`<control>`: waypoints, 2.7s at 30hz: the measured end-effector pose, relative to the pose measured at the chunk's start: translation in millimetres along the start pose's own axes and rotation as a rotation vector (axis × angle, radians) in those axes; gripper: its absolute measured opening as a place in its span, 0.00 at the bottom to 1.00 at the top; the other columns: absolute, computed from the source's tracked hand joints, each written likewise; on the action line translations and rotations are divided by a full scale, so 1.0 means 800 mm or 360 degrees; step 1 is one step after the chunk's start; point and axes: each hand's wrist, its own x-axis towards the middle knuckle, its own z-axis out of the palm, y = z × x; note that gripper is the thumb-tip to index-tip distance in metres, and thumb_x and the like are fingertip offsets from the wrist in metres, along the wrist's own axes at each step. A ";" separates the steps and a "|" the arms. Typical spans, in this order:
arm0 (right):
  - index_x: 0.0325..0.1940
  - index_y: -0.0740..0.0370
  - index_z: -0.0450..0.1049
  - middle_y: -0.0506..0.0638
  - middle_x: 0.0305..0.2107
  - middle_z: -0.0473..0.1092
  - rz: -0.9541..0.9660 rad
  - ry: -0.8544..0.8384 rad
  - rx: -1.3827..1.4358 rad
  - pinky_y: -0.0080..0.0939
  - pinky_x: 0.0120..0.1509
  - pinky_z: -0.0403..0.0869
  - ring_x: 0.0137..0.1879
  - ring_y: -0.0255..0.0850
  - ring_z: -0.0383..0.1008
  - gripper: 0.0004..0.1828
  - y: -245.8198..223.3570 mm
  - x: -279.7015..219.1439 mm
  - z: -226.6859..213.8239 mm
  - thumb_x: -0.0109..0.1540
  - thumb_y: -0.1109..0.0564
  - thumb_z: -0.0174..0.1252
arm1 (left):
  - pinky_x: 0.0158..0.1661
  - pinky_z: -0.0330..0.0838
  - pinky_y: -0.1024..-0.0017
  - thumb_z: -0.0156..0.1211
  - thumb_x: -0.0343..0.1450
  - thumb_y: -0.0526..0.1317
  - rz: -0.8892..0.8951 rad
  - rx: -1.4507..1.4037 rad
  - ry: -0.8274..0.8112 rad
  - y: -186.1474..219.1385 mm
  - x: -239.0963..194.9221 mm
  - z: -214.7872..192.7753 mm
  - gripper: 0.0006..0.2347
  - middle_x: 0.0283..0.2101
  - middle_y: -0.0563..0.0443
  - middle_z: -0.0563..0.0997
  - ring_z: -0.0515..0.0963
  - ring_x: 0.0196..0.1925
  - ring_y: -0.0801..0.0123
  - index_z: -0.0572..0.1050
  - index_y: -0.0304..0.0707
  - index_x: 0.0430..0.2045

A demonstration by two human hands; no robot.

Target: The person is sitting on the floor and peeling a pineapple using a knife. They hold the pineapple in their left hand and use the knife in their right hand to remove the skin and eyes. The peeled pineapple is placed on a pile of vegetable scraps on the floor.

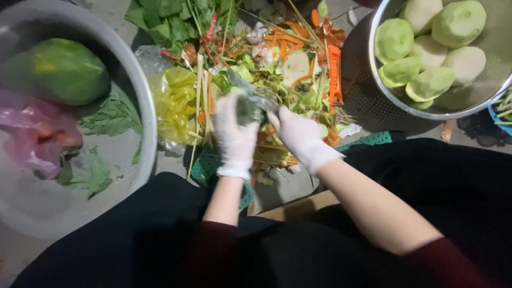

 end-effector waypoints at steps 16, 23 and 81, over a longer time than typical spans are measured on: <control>0.58 0.61 0.70 0.72 0.50 0.74 0.0173 0.0010 0.0117 0.69 0.71 0.62 0.62 0.69 0.72 0.41 0.101 0.023 0.013 0.72 0.28 0.24 | 0.47 0.78 0.61 0.79 0.56 0.36 -0.0114 0.0111 0.0090 -0.027 -0.021 -0.008 0.28 0.44 0.51 0.78 0.82 0.46 0.53 0.77 0.54 0.51; 0.53 0.52 0.64 0.68 0.44 0.76 0.0214 -0.0103 0.0083 0.64 0.67 0.68 0.57 0.65 0.75 0.29 0.023 -0.070 -0.009 0.71 0.30 0.30 | 0.46 0.80 0.64 0.78 0.56 0.39 -0.0331 0.0211 0.0067 -0.025 -0.001 -0.003 0.28 0.46 0.54 0.78 0.83 0.46 0.56 0.76 0.57 0.52; 0.54 0.54 0.66 0.72 0.44 0.75 0.0245 -0.0145 0.0179 0.66 0.67 0.69 0.58 0.68 0.74 0.35 0.006 -0.060 -0.017 0.70 0.26 0.27 | 0.49 0.76 0.59 0.75 0.59 0.34 -0.0279 0.0174 -0.0108 0.004 -0.004 -0.010 0.28 0.49 0.51 0.77 0.79 0.48 0.50 0.75 0.56 0.54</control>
